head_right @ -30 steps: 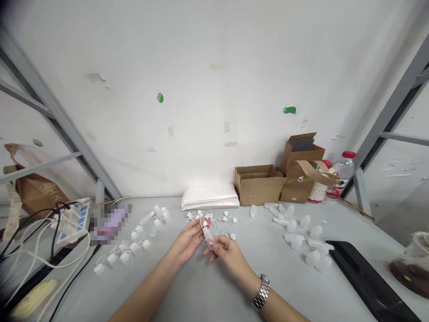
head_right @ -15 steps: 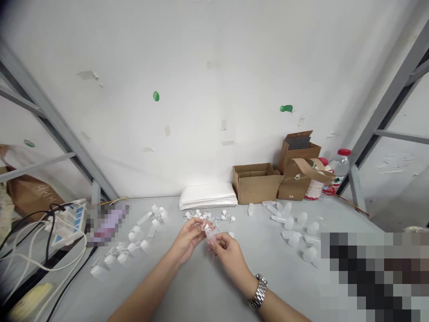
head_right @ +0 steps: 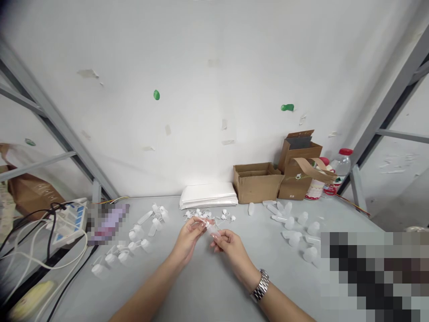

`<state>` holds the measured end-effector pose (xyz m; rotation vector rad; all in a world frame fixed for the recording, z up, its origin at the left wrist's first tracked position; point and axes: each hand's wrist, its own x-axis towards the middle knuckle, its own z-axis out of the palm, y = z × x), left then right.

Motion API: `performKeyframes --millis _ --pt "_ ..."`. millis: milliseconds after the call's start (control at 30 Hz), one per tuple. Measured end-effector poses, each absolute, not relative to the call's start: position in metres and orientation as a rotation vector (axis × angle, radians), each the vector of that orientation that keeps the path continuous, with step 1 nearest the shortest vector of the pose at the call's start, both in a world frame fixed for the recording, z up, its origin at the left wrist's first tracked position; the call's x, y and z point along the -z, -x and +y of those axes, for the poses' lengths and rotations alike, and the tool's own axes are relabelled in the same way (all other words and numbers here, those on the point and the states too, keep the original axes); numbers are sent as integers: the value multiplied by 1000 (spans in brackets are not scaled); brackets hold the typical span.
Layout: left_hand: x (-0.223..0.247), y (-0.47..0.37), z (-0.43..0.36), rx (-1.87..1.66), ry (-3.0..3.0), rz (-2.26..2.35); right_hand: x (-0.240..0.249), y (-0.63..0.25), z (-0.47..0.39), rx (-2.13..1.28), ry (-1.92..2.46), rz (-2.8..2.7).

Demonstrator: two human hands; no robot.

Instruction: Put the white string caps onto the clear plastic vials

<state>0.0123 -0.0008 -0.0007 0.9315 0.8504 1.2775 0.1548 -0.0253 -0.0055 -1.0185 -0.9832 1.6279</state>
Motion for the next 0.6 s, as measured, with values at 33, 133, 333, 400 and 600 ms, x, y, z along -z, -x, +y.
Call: performKeyframes --millis 33,133,333,400,600 --pt "0 -13 -2 -1271 -934 845 7 -155 -25 -1686 978 -961" --pt "-1 -14 -3 -1274 -934 833 9 -157 -24 -1838 911 -912" --pt "3 -14 0 -1339 -994 942 9 -155 -21 -1577 1001 -1002" --pt "4 -14 0 -1368 -1015 965 8 -155 -21 -1500 1030 -1046" --pt "0 -13 0 -1380 -1035 978 4 -155 -25 -1579 1062 -1075"
